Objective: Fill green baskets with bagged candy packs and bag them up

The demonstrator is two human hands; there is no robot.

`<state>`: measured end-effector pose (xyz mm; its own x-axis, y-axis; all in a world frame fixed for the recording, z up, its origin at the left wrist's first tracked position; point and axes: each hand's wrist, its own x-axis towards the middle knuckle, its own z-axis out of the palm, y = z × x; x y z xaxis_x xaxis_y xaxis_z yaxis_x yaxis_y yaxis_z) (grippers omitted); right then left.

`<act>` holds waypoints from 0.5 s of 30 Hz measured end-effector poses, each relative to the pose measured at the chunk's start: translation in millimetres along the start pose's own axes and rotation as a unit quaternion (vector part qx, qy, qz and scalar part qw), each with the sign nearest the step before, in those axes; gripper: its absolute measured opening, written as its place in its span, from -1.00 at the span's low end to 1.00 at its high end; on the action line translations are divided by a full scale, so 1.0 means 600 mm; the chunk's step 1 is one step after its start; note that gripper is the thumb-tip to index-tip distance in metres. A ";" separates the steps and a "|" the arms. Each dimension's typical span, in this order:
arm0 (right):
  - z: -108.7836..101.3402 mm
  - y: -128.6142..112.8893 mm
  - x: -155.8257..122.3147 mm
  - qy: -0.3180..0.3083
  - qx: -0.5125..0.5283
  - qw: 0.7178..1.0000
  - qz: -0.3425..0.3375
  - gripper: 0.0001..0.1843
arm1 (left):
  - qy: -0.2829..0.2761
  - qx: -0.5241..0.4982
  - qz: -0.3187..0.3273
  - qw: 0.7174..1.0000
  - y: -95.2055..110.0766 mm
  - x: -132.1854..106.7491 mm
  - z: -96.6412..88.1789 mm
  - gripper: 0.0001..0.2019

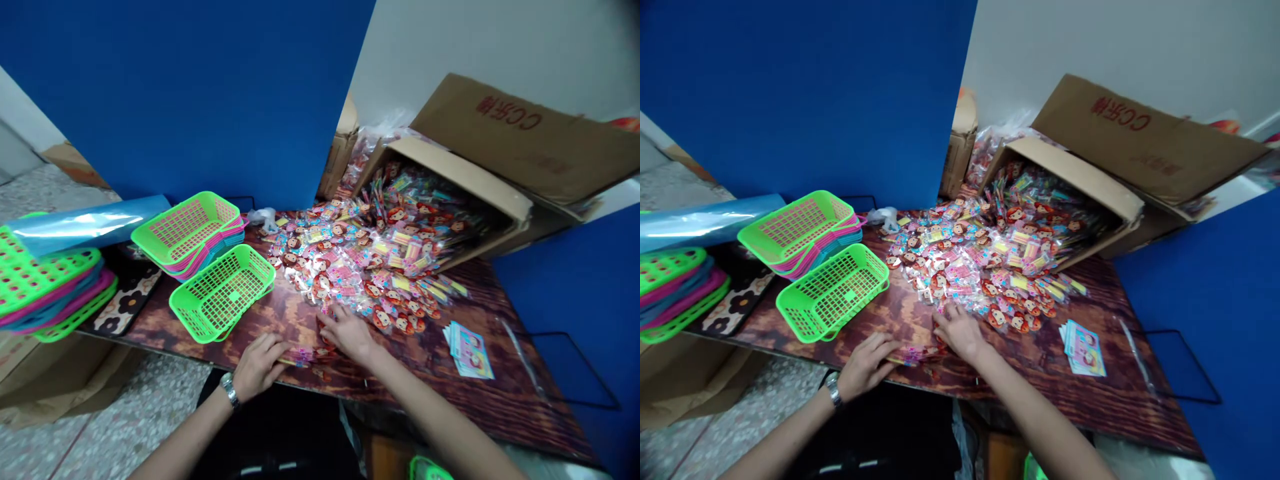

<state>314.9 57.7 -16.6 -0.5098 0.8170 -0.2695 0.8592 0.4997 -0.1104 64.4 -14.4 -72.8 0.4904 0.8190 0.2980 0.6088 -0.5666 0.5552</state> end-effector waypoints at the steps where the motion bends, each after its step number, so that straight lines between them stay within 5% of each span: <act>1: 0.006 0.006 -0.005 -0.001 -0.009 1.000 -0.030 -0.64 | 0.002 -0.004 0.001 1.000 0.000 0.000 0.000 -0.71; 4: 0.018 0.024 -0.026 -0.007 0.025 0.991 -0.130 -0.71 | 0.004 -0.014 0.003 1.000 0.001 -0.001 0.000 -0.71; 6: 0.015 0.039 -0.033 0.007 0.062 0.990 -0.129 -0.72 | 0.009 -0.018 0.002 1.000 0.002 -0.001 0.000 -0.71; 11: -0.012 0.075 0.007 0.083 0.045 0.994 0.056 -0.63 | 0.024 -0.014 0.014 1.000 -0.001 -0.003 0.003 -0.71; 15: -0.013 0.058 0.055 0.069 -0.007 0.982 0.177 -0.57 | 0.020 -0.006 0.039 0.999 -0.006 -0.006 0.007 -0.68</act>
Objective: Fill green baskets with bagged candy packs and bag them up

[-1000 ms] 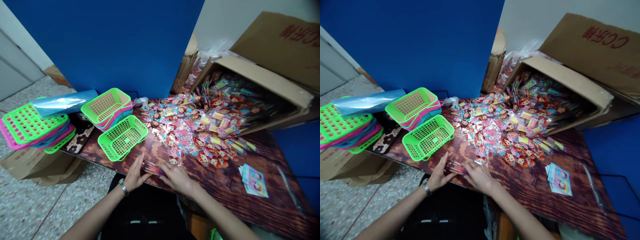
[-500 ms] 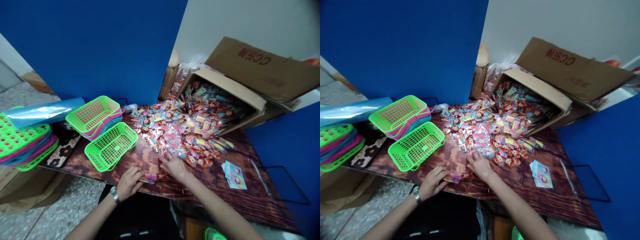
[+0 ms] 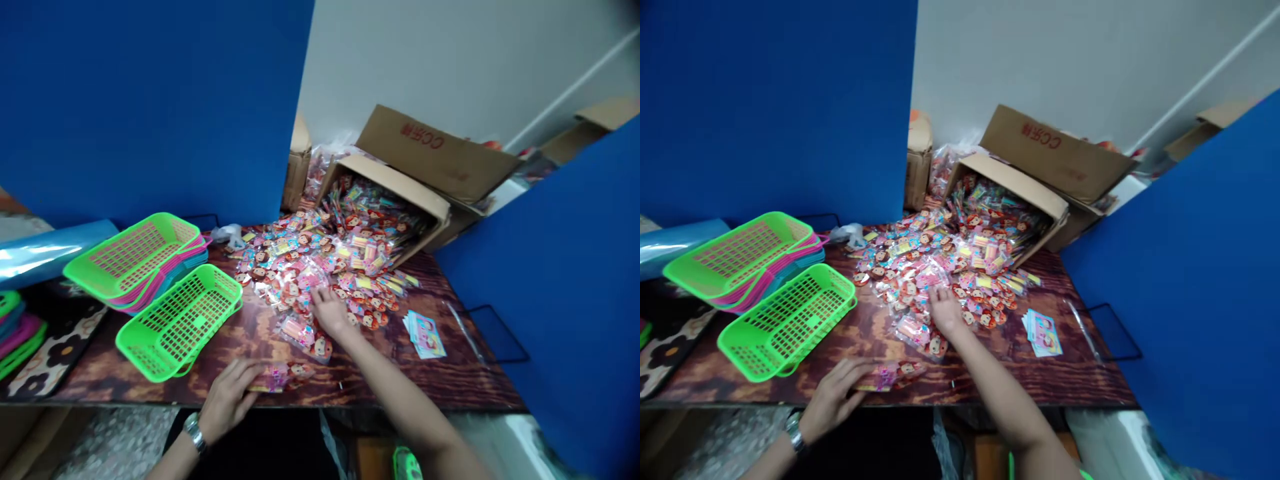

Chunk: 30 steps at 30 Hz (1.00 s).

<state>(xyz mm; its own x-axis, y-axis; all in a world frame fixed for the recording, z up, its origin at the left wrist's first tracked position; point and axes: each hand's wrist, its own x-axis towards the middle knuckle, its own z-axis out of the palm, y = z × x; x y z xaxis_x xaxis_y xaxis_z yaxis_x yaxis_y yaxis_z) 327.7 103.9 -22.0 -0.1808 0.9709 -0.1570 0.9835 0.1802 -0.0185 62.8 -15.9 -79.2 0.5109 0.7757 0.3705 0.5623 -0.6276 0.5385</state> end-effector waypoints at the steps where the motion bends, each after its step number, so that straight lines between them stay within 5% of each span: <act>1: 0.004 -0.014 0.005 -0.002 0.002 1.000 0.006 -0.55 | -0.001 0.001 0.005 1.000 0.000 0.000 0.001 -0.67; 5: 0.002 -0.037 0.017 0.006 0.060 0.997 -0.045 -0.45 | 0.004 0.006 0.024 1.000 0.001 0.003 0.002 -0.67; 8: -0.016 0.022 0.012 0.027 0.077 0.995 -0.054 -0.50 | 0.002 0.016 0.038 0.999 0.001 0.003 0.003 -0.66; 12: -0.011 0.129 -0.020 0.046 -0.006 0.986 0.159 -0.42 | 0.014 0.023 0.037 0.999 -0.005 0.000 0.010 -0.66; 15: 0.025 0.133 -0.049 -0.015 0.019 0.979 0.202 -0.38 | 0.015 0.016 0.037 0.999 -0.007 0.000 0.013 -0.69; 18: 0.051 0.085 -0.064 -0.039 0.036 0.983 0.175 -0.30 | 0.010 0.013 0.040 0.999 -0.006 0.004 0.010 -0.70; 21: 0.038 0.067 -0.062 -0.050 0.036 0.989 0.135 -0.37 | 0.006 0.013 0.046 0.999 -0.004 0.007 0.005 -0.68; 26: -0.010 0.138 -0.036 -0.045 -0.016 0.991 0.124 -0.43 | -0.007 0.005 0.034 0.999 -0.003 0.007 0.004 -0.68; 30: -0.019 0.168 -0.027 -0.031 0.012 0.998 0.054 -0.46 | -0.007 0.001 0.031 0.999 -0.002 0.003 0.009 -0.67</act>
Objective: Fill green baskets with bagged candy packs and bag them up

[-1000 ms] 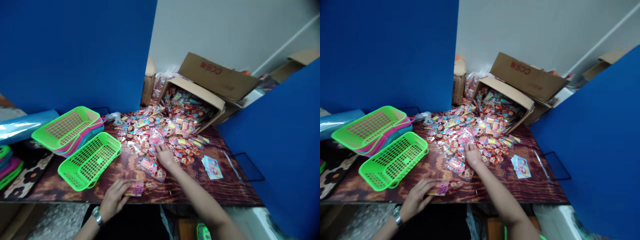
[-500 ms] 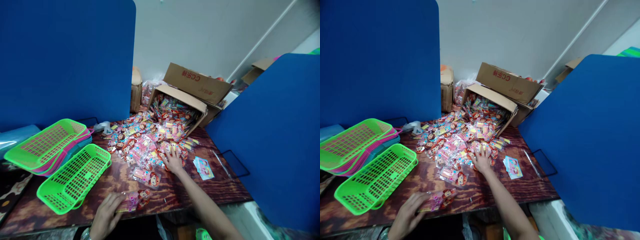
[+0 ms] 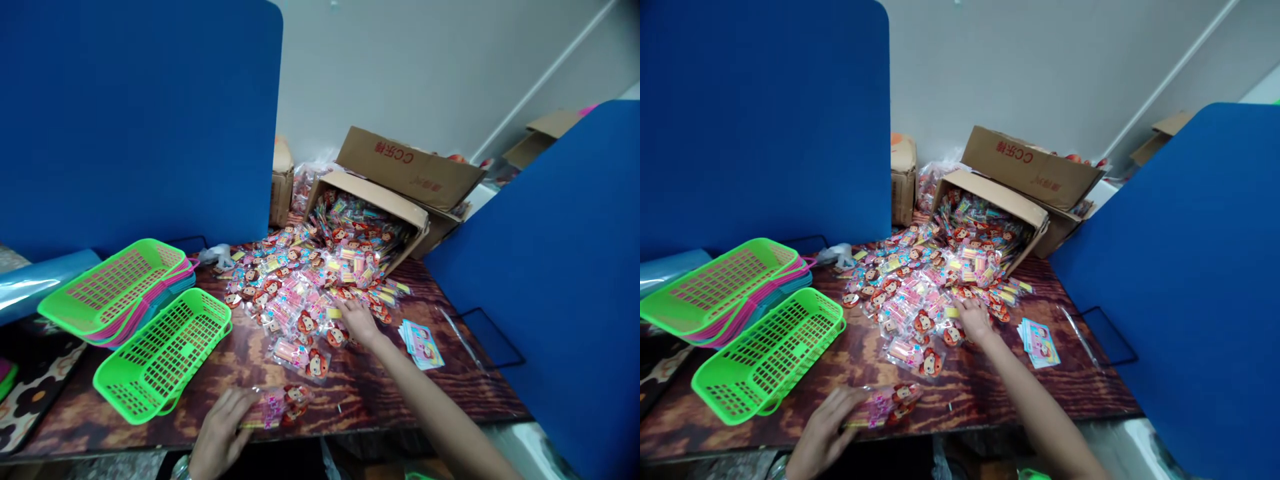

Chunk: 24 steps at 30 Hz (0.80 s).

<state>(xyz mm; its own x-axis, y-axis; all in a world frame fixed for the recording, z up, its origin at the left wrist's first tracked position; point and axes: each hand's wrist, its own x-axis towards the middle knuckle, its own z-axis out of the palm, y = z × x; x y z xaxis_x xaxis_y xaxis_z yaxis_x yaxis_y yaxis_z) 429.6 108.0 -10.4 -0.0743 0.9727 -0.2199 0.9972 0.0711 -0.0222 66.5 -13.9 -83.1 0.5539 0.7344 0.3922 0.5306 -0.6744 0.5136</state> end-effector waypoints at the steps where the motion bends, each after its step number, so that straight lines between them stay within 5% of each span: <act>1: 0.001 0.000 -0.001 0.001 0.023 1.000 -0.012 -0.54 | -0.002 0.001 -0.001 1.000 0.000 -0.001 0.001 -0.67; 4: 0.007 -0.011 -0.006 -0.002 0.097 0.995 -0.014 -0.77 | -0.001 0.001 -0.001 1.000 -0.001 -0.002 0.003 -0.67; 10: 0.021 -0.060 0.034 0.023 0.180 0.983 0.023 -0.75 | 0.007 -0.009 -0.001 1.000 -0.005 -0.003 0.007 -0.67; 14: 0.005 -0.099 0.080 0.041 0.215 0.974 -0.054 -0.94 | 0.006 -0.020 -0.005 1.000 0.000 -0.004 0.006 -0.68; 17: -0.007 -0.119 0.099 0.040 0.242 0.965 -0.098 -0.86 | 0.013 -0.025 -0.013 1.000 0.004 -0.003 0.007 -0.67; 24: 0.015 -0.175 0.130 0.075 0.255 0.958 0.108 -0.67 | 0.031 -0.045 -0.016 0.998 0.002 -0.004 0.015 -0.69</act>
<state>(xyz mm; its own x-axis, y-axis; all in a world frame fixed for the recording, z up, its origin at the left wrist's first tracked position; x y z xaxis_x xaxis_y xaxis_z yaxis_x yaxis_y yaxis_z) 319.3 174.4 -34.1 0.1723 0.9762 -0.1320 0.8536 -0.2148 -0.4746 71.6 -16.9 -90.2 0.4957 0.7605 0.4195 0.4862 -0.6432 0.5916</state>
